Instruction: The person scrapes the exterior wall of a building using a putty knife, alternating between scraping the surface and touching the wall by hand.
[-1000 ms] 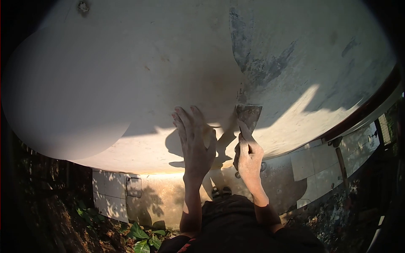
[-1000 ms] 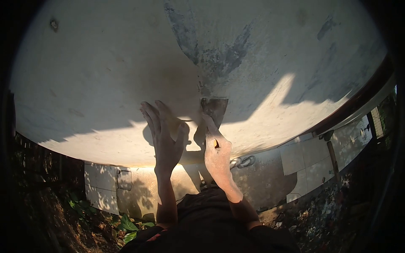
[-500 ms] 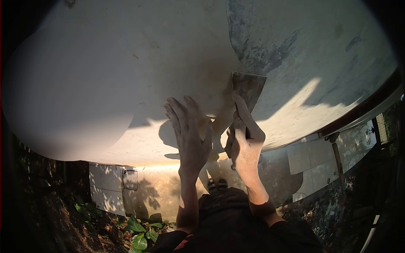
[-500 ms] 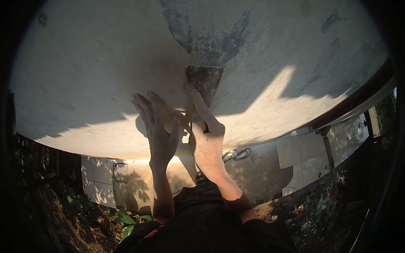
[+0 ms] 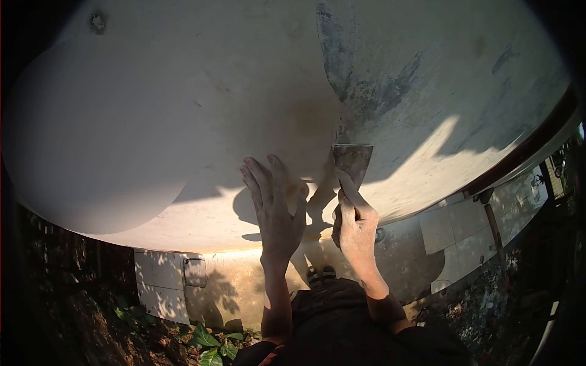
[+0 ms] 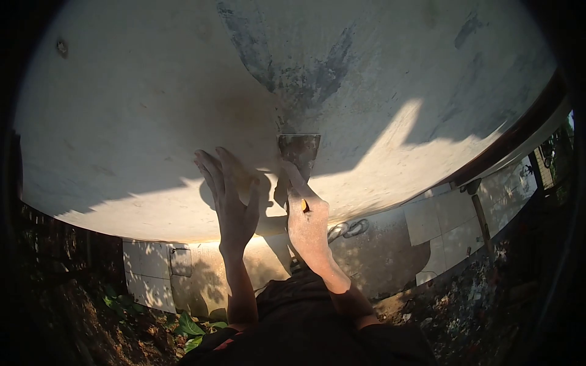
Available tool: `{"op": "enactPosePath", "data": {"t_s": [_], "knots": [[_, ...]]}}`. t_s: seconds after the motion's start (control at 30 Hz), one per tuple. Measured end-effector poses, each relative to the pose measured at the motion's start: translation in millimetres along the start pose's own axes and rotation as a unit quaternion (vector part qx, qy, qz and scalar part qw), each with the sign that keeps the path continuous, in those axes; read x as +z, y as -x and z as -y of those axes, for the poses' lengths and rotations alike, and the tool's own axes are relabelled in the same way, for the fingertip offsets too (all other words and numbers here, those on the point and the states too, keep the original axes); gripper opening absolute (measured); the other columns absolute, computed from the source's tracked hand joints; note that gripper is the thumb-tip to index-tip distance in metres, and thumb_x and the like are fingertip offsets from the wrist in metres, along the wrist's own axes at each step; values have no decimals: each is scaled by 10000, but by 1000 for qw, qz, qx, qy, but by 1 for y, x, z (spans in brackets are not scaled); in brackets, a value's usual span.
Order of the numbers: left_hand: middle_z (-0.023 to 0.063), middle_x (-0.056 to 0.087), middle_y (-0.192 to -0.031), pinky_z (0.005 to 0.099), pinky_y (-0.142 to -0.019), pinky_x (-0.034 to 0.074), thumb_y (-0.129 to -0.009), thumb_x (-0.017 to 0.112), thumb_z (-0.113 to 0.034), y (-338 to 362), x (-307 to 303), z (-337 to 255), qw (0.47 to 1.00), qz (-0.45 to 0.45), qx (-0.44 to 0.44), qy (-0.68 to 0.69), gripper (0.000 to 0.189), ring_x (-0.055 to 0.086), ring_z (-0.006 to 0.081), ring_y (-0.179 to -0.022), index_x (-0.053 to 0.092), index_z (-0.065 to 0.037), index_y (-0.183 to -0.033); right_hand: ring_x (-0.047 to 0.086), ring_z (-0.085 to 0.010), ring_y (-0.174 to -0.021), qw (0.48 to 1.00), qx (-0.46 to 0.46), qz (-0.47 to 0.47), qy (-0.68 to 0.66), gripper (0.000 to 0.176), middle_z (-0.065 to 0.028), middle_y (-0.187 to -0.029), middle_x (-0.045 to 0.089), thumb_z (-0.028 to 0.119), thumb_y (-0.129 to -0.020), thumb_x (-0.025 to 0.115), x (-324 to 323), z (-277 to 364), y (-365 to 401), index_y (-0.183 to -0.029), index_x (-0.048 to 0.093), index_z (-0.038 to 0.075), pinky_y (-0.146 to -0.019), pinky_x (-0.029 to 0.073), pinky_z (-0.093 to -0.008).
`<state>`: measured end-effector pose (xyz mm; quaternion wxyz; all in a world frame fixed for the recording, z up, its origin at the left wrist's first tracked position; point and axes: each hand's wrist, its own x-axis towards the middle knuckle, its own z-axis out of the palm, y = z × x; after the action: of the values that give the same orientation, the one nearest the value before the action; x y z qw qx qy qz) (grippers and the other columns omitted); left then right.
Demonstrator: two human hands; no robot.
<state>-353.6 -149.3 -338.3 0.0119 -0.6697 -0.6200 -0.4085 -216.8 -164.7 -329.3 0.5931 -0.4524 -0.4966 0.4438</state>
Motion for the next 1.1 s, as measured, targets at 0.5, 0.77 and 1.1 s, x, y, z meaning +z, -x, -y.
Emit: {"op": "enactPosePath", "data": {"t_s": [0.5, 0.77, 1.1], "knots": [[257, -8, -1600, 577, -1170, 156, -913, 623, -215, 6, -1, -2, 1000, -1, 0, 29, 790, -5, 462, -1470, 173, -122, -1556, 334, -20, -469, 998, -30, 1, -56, 435, 39, -582, 404, 29, -952, 424, 14, 55, -15, -1371, 542, 23, -419, 308, -202], [239, -10, -1608, 541, -1173, 188, -904, 643, -188, 7, -3, 1, 1000, 13, 5, 19, 819, 3, 436, -1479, 158, -146, -1563, 349, -20, -488, 999, -10, -7, -35, 443, 53, -605, 403, 71, -965, 453, 12, 63, -14, -1397, 540, 113, -409, 304, -201], [225, 5, -1612, 542, -1173, 211, -767, 584, 63, 3, -5, 1, 999, -4, 28, 35, 931, 15, 445, -1476, 151, -144, -1564, 357, -31, -492, 999, -37, -10, 22, 428, 34, -623, 427, 71, -971, 428, 10, 56, -17, -1383, 540, 55, -428, 336, -225]]}}
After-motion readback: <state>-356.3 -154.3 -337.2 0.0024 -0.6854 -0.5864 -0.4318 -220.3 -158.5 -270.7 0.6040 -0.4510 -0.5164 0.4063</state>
